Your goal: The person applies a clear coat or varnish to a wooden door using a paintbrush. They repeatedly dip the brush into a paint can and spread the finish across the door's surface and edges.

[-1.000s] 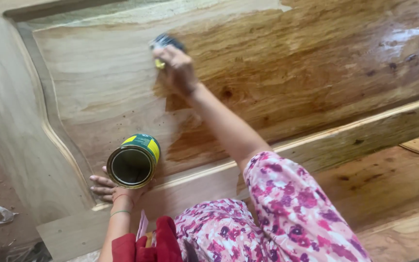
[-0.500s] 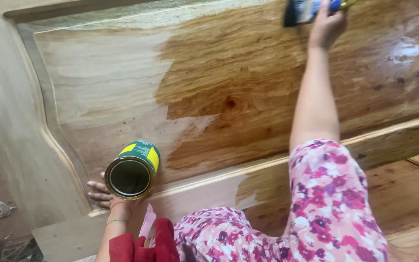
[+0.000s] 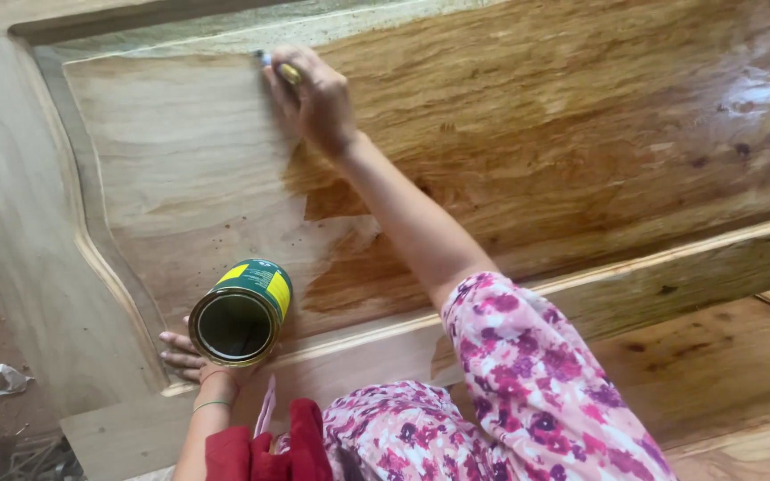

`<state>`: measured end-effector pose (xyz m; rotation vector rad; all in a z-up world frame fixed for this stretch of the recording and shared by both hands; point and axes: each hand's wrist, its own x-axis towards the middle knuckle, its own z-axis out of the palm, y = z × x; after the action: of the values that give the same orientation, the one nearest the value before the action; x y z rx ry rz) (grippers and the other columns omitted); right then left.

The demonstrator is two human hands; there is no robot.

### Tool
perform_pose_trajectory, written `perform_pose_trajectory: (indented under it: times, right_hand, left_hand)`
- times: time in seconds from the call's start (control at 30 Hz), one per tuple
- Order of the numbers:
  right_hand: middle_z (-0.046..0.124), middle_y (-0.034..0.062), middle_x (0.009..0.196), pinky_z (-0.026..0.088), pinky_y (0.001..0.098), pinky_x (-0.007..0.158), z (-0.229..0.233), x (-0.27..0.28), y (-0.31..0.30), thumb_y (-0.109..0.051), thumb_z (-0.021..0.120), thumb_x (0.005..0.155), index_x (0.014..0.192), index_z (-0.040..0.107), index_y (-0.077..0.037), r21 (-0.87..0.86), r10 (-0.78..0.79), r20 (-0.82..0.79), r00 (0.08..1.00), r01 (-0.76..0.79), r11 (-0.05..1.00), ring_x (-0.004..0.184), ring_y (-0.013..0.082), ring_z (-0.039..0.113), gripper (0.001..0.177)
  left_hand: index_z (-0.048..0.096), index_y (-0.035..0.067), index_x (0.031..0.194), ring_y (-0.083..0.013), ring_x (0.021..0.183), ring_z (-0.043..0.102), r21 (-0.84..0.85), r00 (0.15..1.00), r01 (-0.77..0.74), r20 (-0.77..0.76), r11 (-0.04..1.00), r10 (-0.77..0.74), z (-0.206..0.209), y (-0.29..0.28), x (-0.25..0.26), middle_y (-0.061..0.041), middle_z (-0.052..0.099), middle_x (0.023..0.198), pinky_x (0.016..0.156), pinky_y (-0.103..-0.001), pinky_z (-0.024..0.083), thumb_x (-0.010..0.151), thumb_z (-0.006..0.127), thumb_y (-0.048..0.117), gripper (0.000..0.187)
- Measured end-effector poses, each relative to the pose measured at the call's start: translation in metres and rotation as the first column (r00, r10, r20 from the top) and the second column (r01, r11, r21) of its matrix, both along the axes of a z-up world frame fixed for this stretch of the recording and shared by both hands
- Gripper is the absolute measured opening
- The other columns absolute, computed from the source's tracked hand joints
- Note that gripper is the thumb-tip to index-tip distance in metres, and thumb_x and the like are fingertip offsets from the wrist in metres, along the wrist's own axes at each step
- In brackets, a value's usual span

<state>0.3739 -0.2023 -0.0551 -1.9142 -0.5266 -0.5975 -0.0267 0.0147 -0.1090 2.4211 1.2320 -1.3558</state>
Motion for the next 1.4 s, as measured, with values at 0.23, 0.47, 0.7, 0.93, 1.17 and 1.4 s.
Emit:
perform_pose_trajectory:
  times: [0.23, 0.47, 0.7, 0.93, 1.17, 1.4]
  right_hand:
    - [0.047, 0.0145, 0.107, 0.044, 0.0649, 0.1, -0.012, 0.015, -0.12, -0.037, 0.063, 0.096, 0.109, 0.054, -0.007, 0.969, 0.692, -0.142, 0.708, -0.042, 0.242, 0.11, 0.0313, 0.053, 0.035]
    - [0.069, 0.0042, 0.088, 0.066, 0.0261, 0.055, 0.037, -0.002, -0.322, -0.007, 0.067, 0.095, 0.102, 0.062, -0.013, -0.196, -0.574, 0.159, 0.803, 0.595, 0.779, 0.068, 0.0153, 0.072, 0.01]
    - [0.064, 0.0189, 0.085, 0.054, 0.0421, 0.065, -0.112, -0.081, -0.219, -0.019, 0.066, 0.092, 0.1, 0.066, -0.005, -0.602, -0.127, 0.781, 0.611, 0.792, 0.101, 0.062, 0.032, 0.063, 0.016]
    - [0.07, -0.0022, 0.099, 0.06, 0.0289, 0.076, 0.046, -0.287, -0.035, -0.01, 0.072, 0.082, 0.099, 0.07, -0.02, -0.415, -0.082, -0.094, 0.992, 0.036, 0.909, 0.082, 0.0192, 0.072, 0.02]
    - [0.073, 0.0117, 0.089, 0.052, 0.0381, 0.088, 0.033, -0.341, -0.129, -0.006, 0.082, 0.081, 0.09, 0.077, -0.008, 0.209, -0.043, -0.487, 0.872, 0.165, 0.964, 0.086, 0.028, 0.071, 0.01]
    - [0.074, 0.0126, 0.096, 0.051, 0.0396, 0.09, 0.043, -0.38, -0.331, 0.005, 0.079, 0.09, 0.097, 0.076, -0.005, -0.284, -0.533, -0.232, 0.814, 0.467, 0.837, 0.094, 0.0293, 0.072, 0.013]
  left_hand:
    - [-0.025, 0.025, 0.163, -0.057, 0.144, -0.027, 0.05, 0.988, -0.049, 0.151, 0.998, 0.04, -0.055, 0.015, -0.028, -0.023, -0.041, 0.157, 0.119, -0.072, -0.002, 0.077, 0.072, 0.055, 0.133]
    - [-0.037, 0.017, 0.156, -0.0583, 0.143, -0.03, -0.054, 0.999, -0.013, 0.045, 0.998, 0.015, 0.02, -0.007, 0.014, -0.031, -0.045, 0.151, 0.119, -0.068, -0.006, 0.04, 0.091, 0.077, 0.183]
    - [-0.031, 0.014, 0.16, -0.0593, 0.146, -0.022, -0.109, 0.998, -0.067, -0.01, 0.992, 0.066, 0.078, -0.026, 0.038, -0.029, -0.03, 0.162, 0.119, -0.072, -0.006, 0.052, 0.098, 0.061, 0.174]
    - [-0.031, 0.007, 0.158, -0.0674, 0.139, -0.023, -0.11, 0.998, 0.008, 0.061, 0.994, -0.001, 0.07, -0.022, 0.026, -0.034, -0.029, 0.159, 0.112, -0.08, -0.004, 0.057, 0.094, 0.059, 0.169]
    - [-0.017, 0.013, 0.163, -0.0561, 0.15, -0.015, -0.163, 0.966, 0.044, 0.257, 0.986, -0.001, 0.087, -0.016, 0.018, -0.032, -0.017, 0.165, 0.122, -0.07, 0.0, 0.054, 0.096, 0.053, 0.163]
    - [0.012, 0.003, 0.158, -0.041, 0.145, 0.041, -0.357, 0.189, 0.532, 0.934, 0.767, 0.303, 0.064, 0.002, 0.014, -0.026, 0.036, 0.151, 0.128, -0.05, 0.026, 0.039, 0.106, 0.014, 0.152]
